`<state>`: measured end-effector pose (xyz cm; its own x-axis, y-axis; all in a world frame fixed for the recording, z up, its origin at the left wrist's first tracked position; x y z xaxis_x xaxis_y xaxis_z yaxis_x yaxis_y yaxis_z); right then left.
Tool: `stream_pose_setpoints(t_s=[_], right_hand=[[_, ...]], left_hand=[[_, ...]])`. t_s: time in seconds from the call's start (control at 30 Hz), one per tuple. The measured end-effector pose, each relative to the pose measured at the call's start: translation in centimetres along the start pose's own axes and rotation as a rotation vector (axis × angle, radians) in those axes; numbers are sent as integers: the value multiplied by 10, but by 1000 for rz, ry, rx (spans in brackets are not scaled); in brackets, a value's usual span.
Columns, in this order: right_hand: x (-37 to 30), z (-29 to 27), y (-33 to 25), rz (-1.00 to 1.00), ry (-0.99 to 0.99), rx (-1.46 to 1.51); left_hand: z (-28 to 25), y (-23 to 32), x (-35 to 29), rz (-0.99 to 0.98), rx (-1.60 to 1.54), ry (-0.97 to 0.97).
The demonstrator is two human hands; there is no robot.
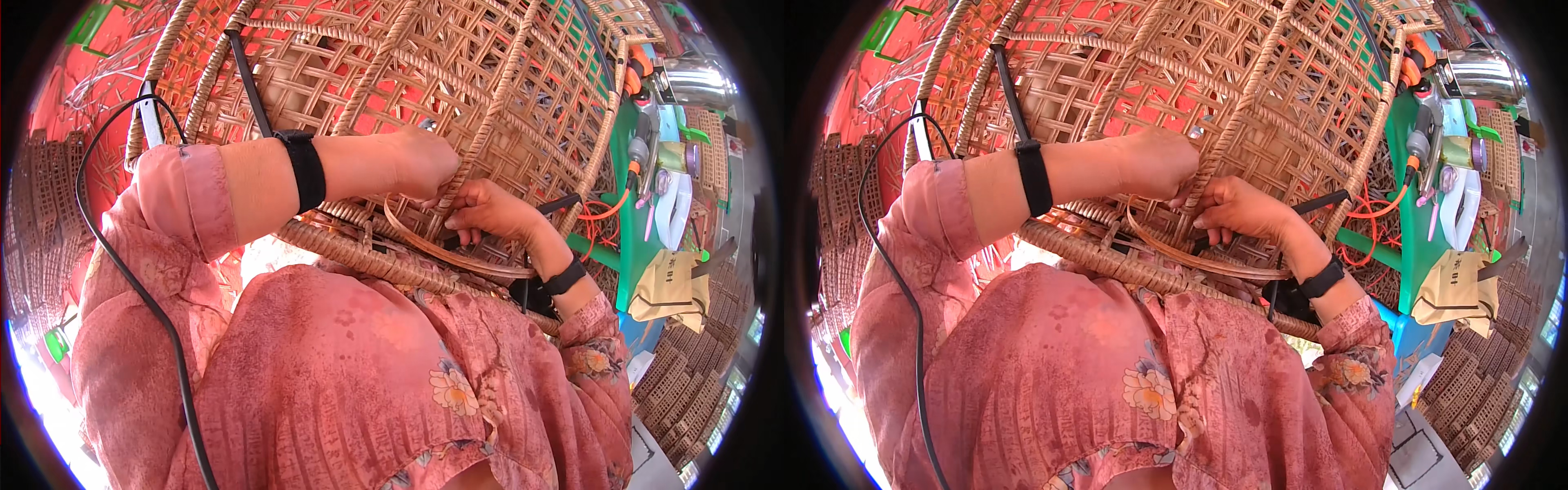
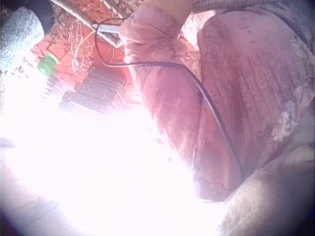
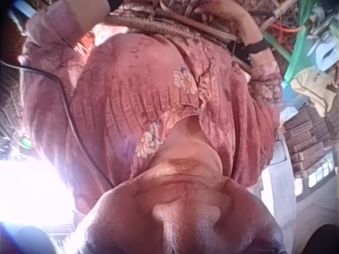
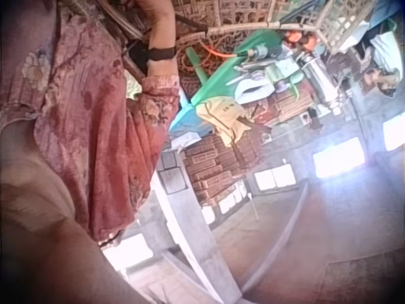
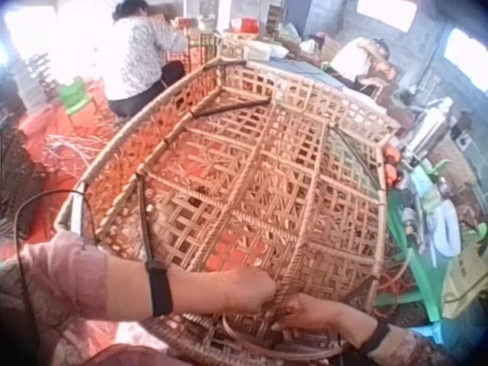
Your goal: Weaving and assembling a large bamboo or wicker furniture basket using strips.
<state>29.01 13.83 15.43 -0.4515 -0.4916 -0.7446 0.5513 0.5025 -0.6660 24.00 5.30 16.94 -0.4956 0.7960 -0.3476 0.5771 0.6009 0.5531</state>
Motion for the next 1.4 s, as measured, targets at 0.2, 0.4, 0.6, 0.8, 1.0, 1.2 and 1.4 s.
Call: stream_pose_setpoints(t_s=[0.2,0.4,0.6,0.8,1.0,1.2,1.4], right_hand=[[1,0,1,11,98,-31],[-3,-6,-4,-148,255,-453],[-24,3,-36,-378,282,-956],[-43,17,-60,-370,36,-900],[-63,16,-73,-129,-120,-537],[-73,20,-78,-249,-233,-213],[-36,-26,-49,-87,278,48]], left_hand=[[1,-2,3,47,-31,21],[-2,-2,1,28,-53,-41],[-14,1,-2,17,-133,56],[-17,19,-1,232,-407,109],[11,19,-8,-71,-620,-326],[26,20,-15,-148,-593,-453],[31,6,-12,-52,-540,-502]])
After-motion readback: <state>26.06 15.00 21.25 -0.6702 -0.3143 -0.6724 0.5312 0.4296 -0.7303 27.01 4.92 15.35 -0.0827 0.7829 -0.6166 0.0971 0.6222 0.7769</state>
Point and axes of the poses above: each hand's wrist, its own x-axis towards the middle knuckle, its own z-axis out of the palm, y = z × x, the point moved 7 cm from there along x, towards the middle knuckle, and after that the axes turned 10 degrees about y, right-handed, at the moved point
